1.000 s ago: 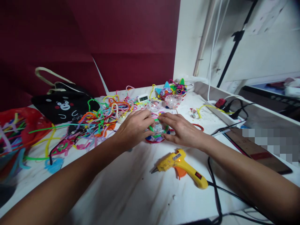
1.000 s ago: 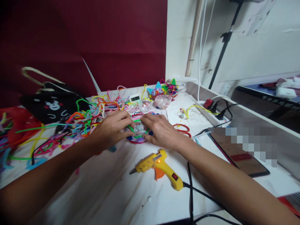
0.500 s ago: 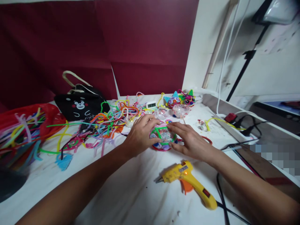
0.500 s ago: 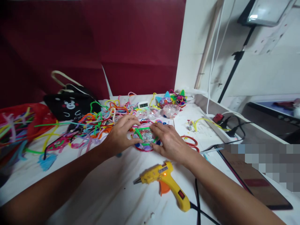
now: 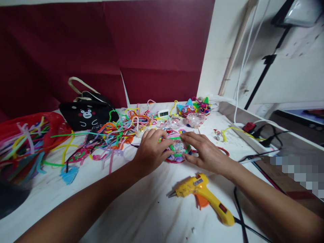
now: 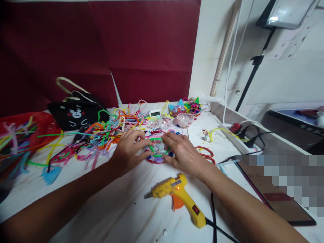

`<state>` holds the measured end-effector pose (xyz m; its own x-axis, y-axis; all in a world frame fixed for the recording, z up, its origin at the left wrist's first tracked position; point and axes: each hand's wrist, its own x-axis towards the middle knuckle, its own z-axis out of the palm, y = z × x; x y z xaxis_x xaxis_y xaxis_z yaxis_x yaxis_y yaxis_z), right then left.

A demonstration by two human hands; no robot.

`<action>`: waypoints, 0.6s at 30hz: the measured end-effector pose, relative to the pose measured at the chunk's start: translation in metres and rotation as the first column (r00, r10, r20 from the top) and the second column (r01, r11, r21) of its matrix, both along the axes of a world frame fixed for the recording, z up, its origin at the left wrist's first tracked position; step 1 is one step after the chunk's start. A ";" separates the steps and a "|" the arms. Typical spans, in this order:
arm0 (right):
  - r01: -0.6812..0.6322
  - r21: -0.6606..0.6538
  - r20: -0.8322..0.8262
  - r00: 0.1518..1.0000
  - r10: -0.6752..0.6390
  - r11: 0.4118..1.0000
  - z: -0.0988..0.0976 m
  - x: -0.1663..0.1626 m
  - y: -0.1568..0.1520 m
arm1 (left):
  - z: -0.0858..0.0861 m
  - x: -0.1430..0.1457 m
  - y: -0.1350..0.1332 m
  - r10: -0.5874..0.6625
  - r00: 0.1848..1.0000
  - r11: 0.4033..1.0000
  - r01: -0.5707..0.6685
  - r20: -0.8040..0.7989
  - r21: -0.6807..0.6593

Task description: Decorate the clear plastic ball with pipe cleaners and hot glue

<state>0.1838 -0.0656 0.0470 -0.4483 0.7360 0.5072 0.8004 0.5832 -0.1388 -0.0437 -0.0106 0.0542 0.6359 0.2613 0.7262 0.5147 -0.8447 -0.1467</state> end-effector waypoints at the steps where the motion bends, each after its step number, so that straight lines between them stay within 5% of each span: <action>1: -0.003 -0.007 -0.003 1.000 0.003 1.000 0.000 0.000 0.000 | -0.001 0.000 0.000 -0.004 1.000 1.000 0.004 -0.002 -0.003; 13: 0.009 -0.037 -0.015 1.000 -0.009 0.999 0.000 0.000 0.000 | -0.006 -0.002 -0.008 0.010 1.000 0.956 -0.012 0.008 0.293; 18: 0.012 -0.031 -0.020 1.000 -0.013 0.999 -0.001 0.000 0.000 | -0.010 -0.002 -0.007 -0.031 0.999 0.957 0.035 -0.019 0.289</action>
<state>0.1840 -0.0654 0.0465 -0.4290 0.7571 0.4927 0.8046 0.5682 -0.1727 -0.0452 -0.0176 0.0442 0.6510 0.0200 0.7588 0.4831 -0.7819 -0.3939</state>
